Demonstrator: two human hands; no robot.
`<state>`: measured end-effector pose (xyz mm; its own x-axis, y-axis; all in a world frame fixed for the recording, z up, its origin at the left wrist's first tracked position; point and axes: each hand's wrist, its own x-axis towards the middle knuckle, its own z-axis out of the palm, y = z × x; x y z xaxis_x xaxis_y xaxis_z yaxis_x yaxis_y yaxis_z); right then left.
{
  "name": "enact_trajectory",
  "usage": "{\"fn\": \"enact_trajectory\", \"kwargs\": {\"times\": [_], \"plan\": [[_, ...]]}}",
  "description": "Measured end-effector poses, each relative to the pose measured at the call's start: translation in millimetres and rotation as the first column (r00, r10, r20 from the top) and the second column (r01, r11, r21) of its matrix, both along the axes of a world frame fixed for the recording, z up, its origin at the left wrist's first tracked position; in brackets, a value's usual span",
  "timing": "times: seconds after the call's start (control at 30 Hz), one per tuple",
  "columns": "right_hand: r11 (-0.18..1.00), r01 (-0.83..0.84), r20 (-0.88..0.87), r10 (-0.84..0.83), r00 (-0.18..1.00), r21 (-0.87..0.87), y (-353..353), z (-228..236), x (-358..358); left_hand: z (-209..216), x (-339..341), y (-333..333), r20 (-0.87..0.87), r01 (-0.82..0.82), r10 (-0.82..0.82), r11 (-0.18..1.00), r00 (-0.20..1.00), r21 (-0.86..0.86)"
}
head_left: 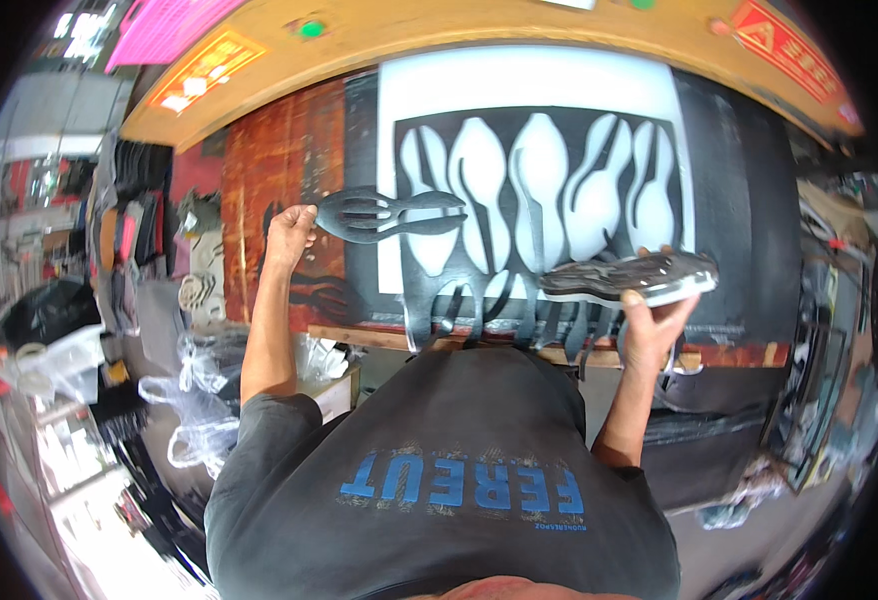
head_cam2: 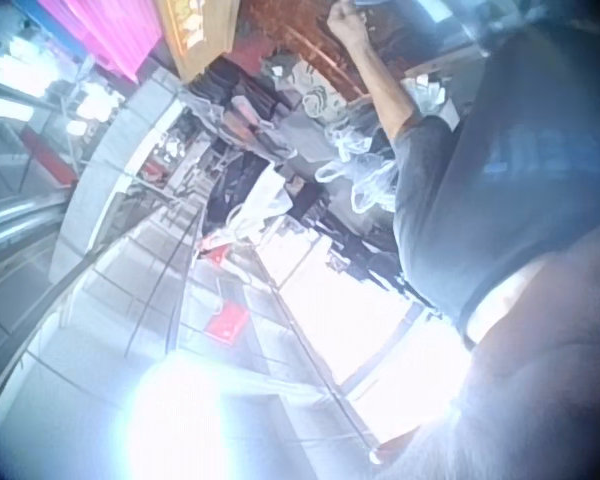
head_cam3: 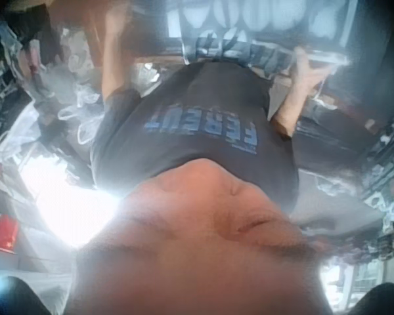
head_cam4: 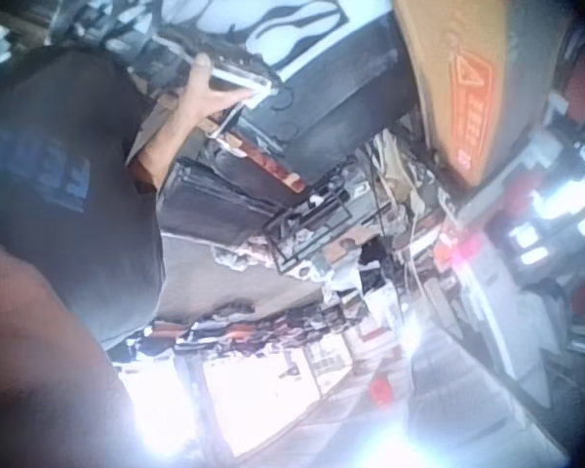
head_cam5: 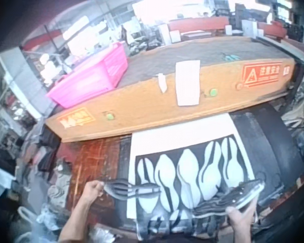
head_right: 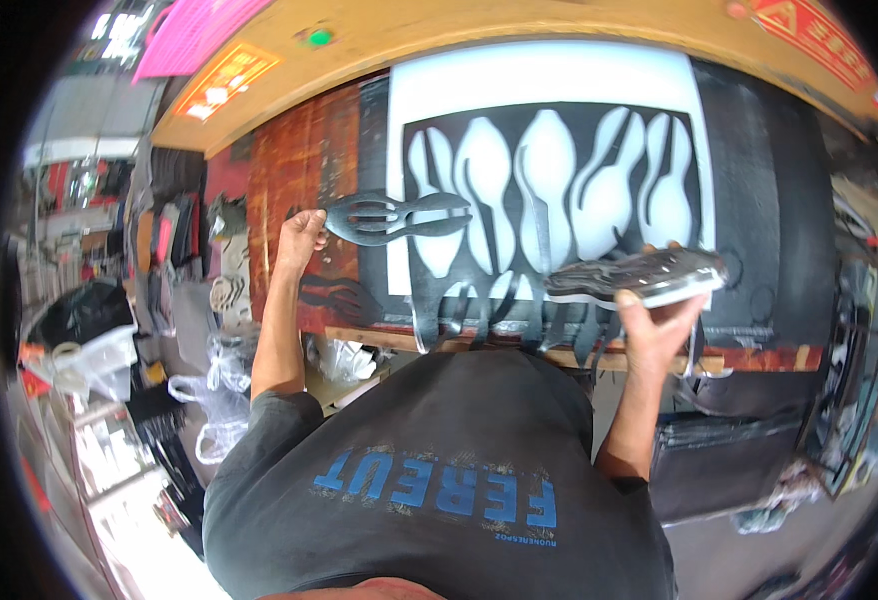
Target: The person places black insoles into a clear plastic bag, ties the bag, and then arranges white insole templates on a black sheet. The person also handles a large black sheet and places it on the work surface.
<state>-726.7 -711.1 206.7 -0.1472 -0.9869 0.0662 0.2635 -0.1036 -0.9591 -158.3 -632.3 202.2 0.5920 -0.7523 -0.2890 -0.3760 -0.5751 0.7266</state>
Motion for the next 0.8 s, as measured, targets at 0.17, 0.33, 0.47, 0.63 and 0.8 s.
{"fn": "enact_trajectory", "kwargs": {"times": [0.17,0.33,0.47,0.63,0.8], "plan": [[0.998,0.062,0.114,-0.062,0.992,0.002,-29.3,7.5,-30.3,-36.0,36.9,67.3,-0.164,-0.043,0.019,0.988,0.986,-0.145],[0.899,0.324,-0.059,-0.355,0.933,-0.293,-68.8,68.9,-124.1,-76.5,30.9,124.4,-0.223,-0.257,0.277,0.960,0.935,0.114],[0.641,0.485,-0.081,-0.647,0.758,-0.595,-81.3,95.1,-194.2,-111.8,16.7,160.2,-0.349,-0.400,0.417,0.908,0.839,0.122],[0.528,0.598,-0.006,-0.752,0.659,-0.602,-70.1,36.1,-240.1,-122.2,3.9,173.9,-0.428,-0.430,0.434,0.896,0.793,0.113],[0.615,0.700,-0.080,-0.769,0.635,-0.363,-37.4,-42.5,-266.8,-99.5,1.3,170.3,-0.315,-0.448,0.466,0.884,0.827,0.132]]}}
